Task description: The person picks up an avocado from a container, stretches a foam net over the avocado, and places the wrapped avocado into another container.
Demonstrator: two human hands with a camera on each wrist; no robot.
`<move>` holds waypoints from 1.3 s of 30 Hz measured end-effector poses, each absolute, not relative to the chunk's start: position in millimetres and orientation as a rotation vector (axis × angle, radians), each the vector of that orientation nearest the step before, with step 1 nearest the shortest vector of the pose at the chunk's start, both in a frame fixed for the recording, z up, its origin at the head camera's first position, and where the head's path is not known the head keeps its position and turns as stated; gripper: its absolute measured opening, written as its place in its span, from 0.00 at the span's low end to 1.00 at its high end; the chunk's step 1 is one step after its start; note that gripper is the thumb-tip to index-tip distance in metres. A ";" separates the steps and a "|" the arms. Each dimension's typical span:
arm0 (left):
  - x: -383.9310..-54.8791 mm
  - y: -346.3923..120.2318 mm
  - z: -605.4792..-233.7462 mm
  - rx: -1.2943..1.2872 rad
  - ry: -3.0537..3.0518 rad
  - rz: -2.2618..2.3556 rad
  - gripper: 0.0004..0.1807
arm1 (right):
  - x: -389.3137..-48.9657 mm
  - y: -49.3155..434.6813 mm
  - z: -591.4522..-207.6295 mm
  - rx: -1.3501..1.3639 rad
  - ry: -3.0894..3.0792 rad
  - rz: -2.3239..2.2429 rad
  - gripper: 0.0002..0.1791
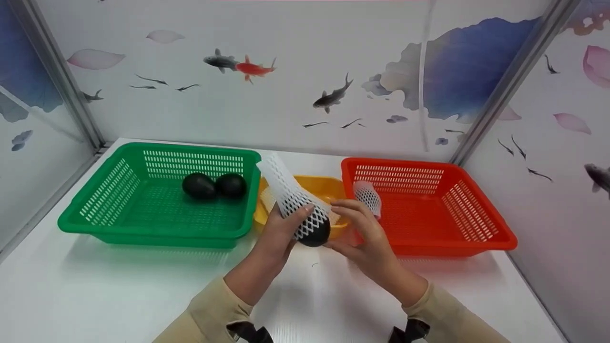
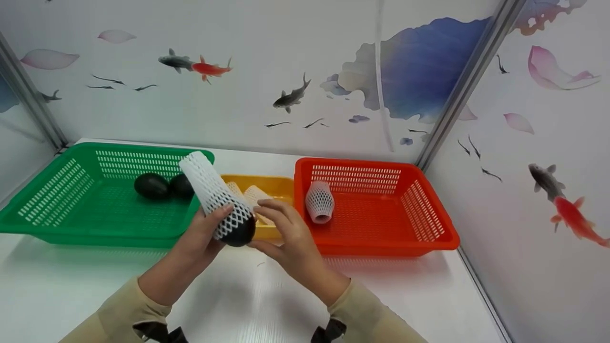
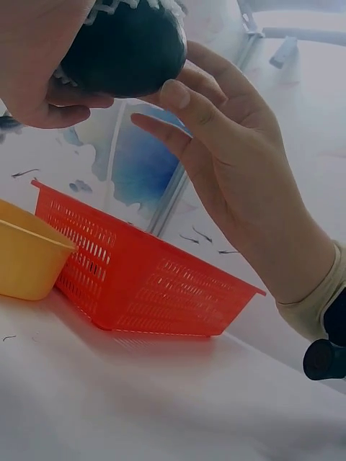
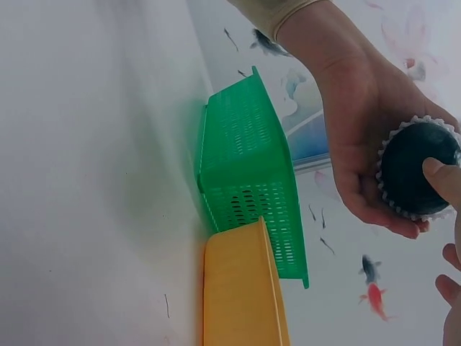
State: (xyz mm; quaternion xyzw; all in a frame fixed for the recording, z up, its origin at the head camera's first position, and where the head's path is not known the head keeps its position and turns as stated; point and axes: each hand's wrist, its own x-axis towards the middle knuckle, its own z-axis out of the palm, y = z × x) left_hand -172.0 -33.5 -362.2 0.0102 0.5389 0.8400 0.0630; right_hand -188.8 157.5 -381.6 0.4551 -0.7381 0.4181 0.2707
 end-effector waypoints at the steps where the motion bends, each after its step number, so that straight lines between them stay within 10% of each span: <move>1: -171.4 -33.5 -361.8 0.045 1.631 2.532 0.43 | -188.9 157.7 -381.8 1.225 -2.000 1.119 0.35; 39: -174.7 -27.5 -358.2 0.152 1.674 2.487 0.44 | -200.6 150.6 -393.2 1.187 -1.800 1.055 0.22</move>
